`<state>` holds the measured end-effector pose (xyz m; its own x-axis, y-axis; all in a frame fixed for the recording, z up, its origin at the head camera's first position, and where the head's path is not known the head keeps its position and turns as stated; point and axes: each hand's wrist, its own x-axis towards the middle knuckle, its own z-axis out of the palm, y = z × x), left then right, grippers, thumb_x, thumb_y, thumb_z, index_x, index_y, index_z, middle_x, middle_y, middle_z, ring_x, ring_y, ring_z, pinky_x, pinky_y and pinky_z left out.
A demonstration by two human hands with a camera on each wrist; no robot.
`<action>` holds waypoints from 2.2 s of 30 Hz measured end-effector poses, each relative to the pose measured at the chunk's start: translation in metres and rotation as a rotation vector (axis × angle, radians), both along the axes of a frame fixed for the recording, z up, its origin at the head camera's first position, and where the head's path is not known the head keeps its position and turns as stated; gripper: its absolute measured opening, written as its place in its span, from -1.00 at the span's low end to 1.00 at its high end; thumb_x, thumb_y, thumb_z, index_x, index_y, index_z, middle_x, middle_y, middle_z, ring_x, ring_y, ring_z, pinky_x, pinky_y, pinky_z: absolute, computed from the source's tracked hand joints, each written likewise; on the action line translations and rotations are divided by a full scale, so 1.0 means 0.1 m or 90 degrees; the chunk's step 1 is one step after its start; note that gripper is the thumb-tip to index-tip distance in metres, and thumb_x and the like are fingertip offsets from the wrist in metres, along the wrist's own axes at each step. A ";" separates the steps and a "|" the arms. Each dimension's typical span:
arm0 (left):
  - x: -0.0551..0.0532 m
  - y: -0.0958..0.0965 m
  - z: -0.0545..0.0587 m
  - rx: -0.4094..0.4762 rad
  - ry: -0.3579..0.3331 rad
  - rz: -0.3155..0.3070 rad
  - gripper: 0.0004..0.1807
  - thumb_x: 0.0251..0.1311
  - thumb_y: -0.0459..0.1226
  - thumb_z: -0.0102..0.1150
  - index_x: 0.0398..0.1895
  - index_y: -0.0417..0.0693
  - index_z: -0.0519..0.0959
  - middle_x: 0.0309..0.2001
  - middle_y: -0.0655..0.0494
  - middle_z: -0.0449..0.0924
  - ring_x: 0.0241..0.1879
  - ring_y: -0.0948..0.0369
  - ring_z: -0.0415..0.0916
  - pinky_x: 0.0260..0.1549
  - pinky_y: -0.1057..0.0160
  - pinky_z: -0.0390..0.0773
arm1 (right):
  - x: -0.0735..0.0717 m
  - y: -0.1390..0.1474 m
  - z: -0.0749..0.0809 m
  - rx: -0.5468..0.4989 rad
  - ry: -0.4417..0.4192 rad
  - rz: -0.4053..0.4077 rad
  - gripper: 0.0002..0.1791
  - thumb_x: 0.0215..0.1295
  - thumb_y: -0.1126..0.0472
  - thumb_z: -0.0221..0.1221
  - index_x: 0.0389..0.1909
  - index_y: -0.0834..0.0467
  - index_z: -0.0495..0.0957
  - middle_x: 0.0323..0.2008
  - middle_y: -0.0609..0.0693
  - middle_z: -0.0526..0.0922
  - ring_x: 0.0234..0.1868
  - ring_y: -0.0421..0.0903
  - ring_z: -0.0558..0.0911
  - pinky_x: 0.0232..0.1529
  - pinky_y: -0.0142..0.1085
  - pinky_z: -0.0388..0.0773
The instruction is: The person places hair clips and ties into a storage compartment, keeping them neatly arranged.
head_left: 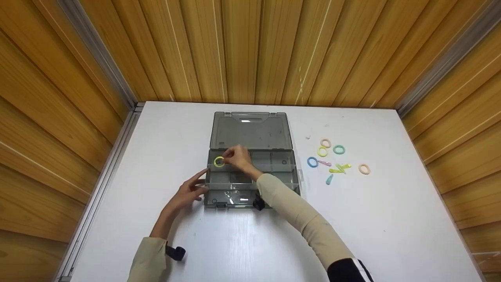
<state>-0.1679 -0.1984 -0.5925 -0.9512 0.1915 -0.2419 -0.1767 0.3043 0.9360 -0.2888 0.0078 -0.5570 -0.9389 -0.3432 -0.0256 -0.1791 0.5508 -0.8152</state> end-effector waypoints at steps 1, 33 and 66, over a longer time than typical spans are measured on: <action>0.01 0.00 0.00 0.001 0.001 -0.006 -0.27 0.45 -0.31 0.13 0.62 0.11 0.14 0.42 -0.43 0.33 0.15 -0.12 0.60 -0.16 0.17 0.63 | 0.00 0.00 -0.02 0.007 0.003 0.000 -0.87 0.18 0.39 0.41 -0.25 0.33 0.76 -0.27 0.19 0.80 -0.34 -0.12 0.68 -0.29 -0.42 0.56; 0.03 -0.04 -0.03 0.005 0.003 -0.023 -0.27 0.48 -0.27 0.12 0.64 0.06 0.10 0.45 -0.43 0.28 0.17 -0.17 0.57 -0.14 0.13 0.61 | -0.40 1.72 0.54 -0.152 -0.227 -0.130 -0.63 0.47 0.23 0.20 0.14 0.41 0.59 -0.30 0.00 0.81 -0.33 -0.16 0.78 -0.20 -0.29 0.71; 0.04 -0.05 -0.06 0.006 0.041 -0.092 -0.28 0.56 -0.22 0.01 0.66 0.00 -0.03 0.48 -0.50 0.16 0.21 -0.29 0.52 -0.05 -0.03 0.63 | -0.23 3.21 -0.07 0.202 0.001 -0.286 -0.67 0.46 0.16 0.20 -0.04 0.37 0.69 -0.05 0.34 0.74 -0.12 0.15 0.72 -0.13 -0.21 0.53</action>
